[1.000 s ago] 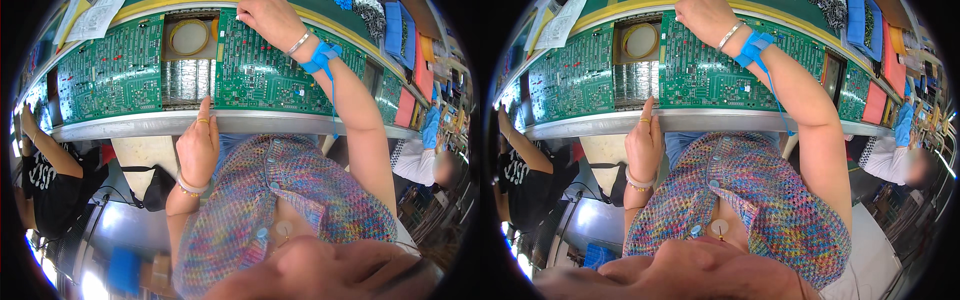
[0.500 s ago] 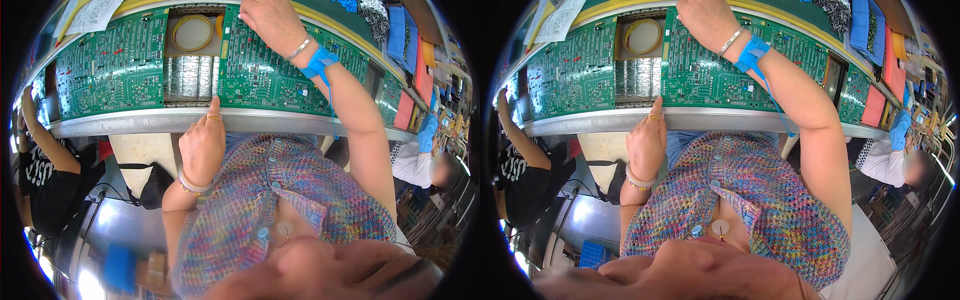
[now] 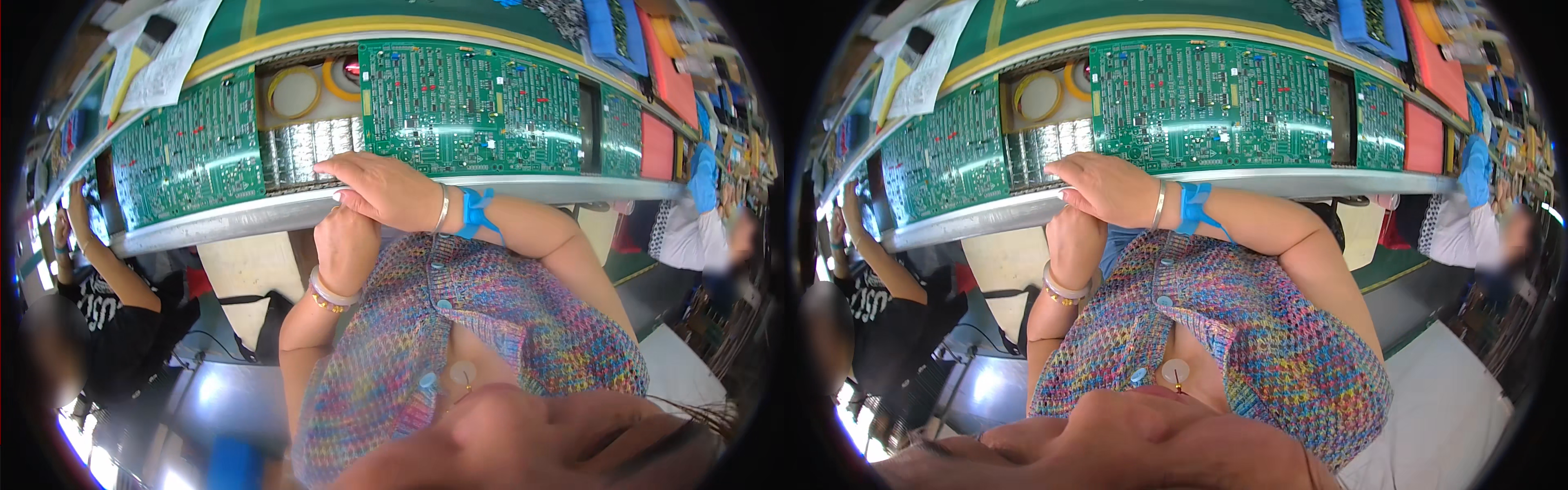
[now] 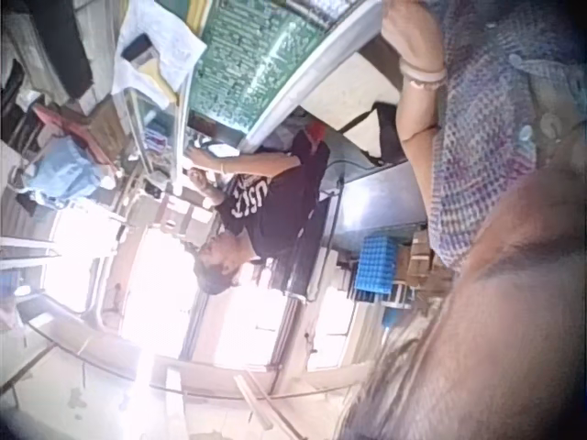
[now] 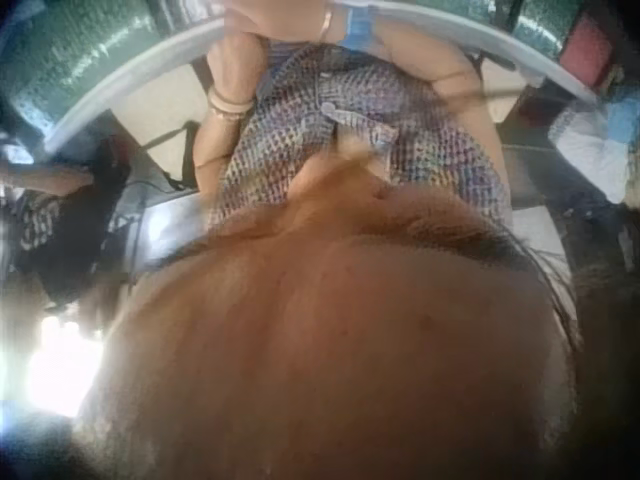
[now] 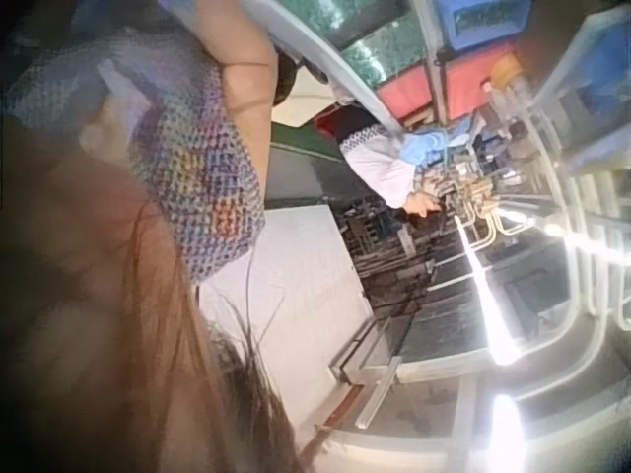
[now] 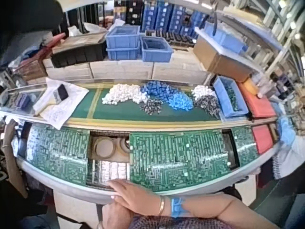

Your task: Assemble electronic components onto printed circuit boards.

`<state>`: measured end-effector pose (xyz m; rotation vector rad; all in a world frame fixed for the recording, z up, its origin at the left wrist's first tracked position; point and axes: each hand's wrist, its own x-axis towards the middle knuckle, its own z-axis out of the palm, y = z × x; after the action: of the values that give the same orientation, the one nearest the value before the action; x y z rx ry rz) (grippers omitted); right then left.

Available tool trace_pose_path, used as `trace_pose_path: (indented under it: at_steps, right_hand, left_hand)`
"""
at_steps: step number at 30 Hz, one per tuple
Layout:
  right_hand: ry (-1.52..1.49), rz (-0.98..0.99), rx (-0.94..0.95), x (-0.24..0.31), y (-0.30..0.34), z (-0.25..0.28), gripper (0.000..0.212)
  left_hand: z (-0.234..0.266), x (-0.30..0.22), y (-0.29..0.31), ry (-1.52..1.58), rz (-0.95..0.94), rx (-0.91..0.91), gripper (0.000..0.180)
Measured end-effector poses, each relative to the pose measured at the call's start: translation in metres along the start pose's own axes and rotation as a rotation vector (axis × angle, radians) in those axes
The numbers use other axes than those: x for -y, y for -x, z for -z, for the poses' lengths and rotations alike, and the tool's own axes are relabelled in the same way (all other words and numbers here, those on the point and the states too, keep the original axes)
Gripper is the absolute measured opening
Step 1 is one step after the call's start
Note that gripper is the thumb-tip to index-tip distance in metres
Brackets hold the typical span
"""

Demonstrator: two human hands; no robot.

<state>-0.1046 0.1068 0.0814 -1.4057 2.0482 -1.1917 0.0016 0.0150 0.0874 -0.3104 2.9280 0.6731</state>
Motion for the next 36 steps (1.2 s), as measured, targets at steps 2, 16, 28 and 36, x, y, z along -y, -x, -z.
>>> trace_pose_path:
  at_steps: [2, 16, 28, 36]
  right_hand:
    - [-0.172, -0.038, -0.099, -0.010, 0.008, -0.004, 0.040]
    - [-0.044, -0.059, -0.151, -0.040, 0.045, -0.001, 0.038]
    - [-0.027, -0.279, -0.379, -0.068, 0.127, 0.054, 0.030]
    - [0.167, -0.553, -0.556, -0.090, 0.196, 0.109, 0.031]
  left_hand:
    - [-0.007, -0.003, -0.003, -0.026, -0.050, -0.006, 0.017]
    - [0.105, 0.424, -0.024, -0.898, 0.310, -0.238, 0.021]
    - [0.094, 0.400, -0.102, -0.929, 0.204, -0.086, 0.039]
    - [0.064, 0.274, -0.016, -0.634, 0.425, -0.179, 0.044]
